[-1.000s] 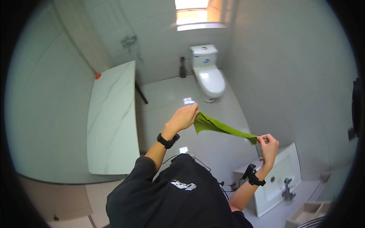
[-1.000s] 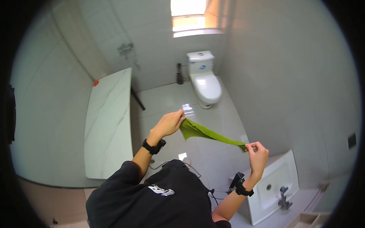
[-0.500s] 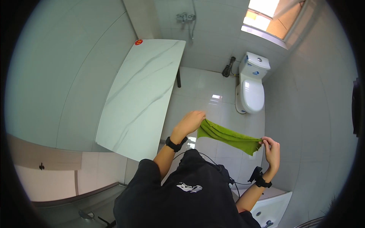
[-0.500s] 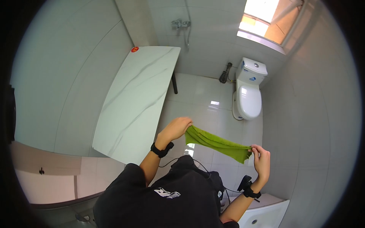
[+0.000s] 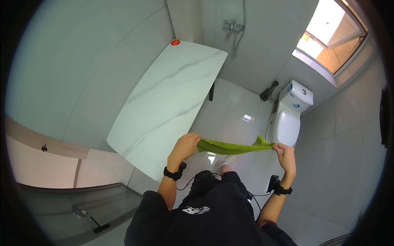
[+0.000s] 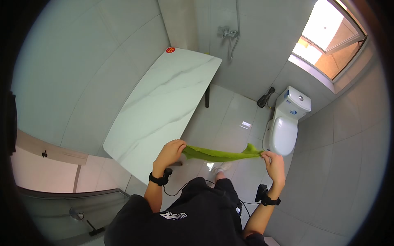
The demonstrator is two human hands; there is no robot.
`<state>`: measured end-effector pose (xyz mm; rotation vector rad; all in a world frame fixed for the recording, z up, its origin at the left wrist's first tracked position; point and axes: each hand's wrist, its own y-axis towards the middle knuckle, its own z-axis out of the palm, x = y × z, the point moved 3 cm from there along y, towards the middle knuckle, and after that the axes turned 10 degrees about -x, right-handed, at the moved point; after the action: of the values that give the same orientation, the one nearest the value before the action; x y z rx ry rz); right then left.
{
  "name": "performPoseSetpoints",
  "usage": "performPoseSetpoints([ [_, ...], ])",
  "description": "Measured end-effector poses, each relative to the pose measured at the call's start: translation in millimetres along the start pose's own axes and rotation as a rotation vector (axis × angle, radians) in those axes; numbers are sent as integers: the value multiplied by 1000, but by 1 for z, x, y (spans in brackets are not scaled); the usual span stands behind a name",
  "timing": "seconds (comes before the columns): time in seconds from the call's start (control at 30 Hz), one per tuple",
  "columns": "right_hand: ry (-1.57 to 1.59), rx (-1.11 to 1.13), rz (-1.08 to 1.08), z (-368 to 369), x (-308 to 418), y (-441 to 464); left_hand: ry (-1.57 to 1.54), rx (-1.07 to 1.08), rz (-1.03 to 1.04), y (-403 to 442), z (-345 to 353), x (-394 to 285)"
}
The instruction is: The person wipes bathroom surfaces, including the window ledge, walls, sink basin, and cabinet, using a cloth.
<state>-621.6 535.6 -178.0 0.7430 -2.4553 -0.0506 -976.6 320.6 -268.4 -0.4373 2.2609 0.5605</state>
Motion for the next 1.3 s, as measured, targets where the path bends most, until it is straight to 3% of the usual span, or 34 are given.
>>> performPoseSetpoints([
  [0.13, 50, -29, -17, -6, -43, 84, -115, 19, -83, 54, -3, -42],
  [0.37, 182, -200, 32, -68, -125, 207, 65, 142, -32, 201, 31, -128],
  [0.5, 196, -252, 12, -77, -174, 243, 122, 160, -19, 276, 63, -161],
  [0.6, 265, -203, 160, -101, -215, 252, 146, 190, 36, 313, 98, -192],
  [0.7, 187, -270, 92, -123, -247, 274, 142, 219, 81, 357, 130, -209],
  [1.0, 217, -411, 161, -168, -276, 290, 112, 310, 147, 442, 202, -237],
  [1.3, 211, -674, 257, -184, -286, 359, 48, 334, 379, 557, 244, -267],
])
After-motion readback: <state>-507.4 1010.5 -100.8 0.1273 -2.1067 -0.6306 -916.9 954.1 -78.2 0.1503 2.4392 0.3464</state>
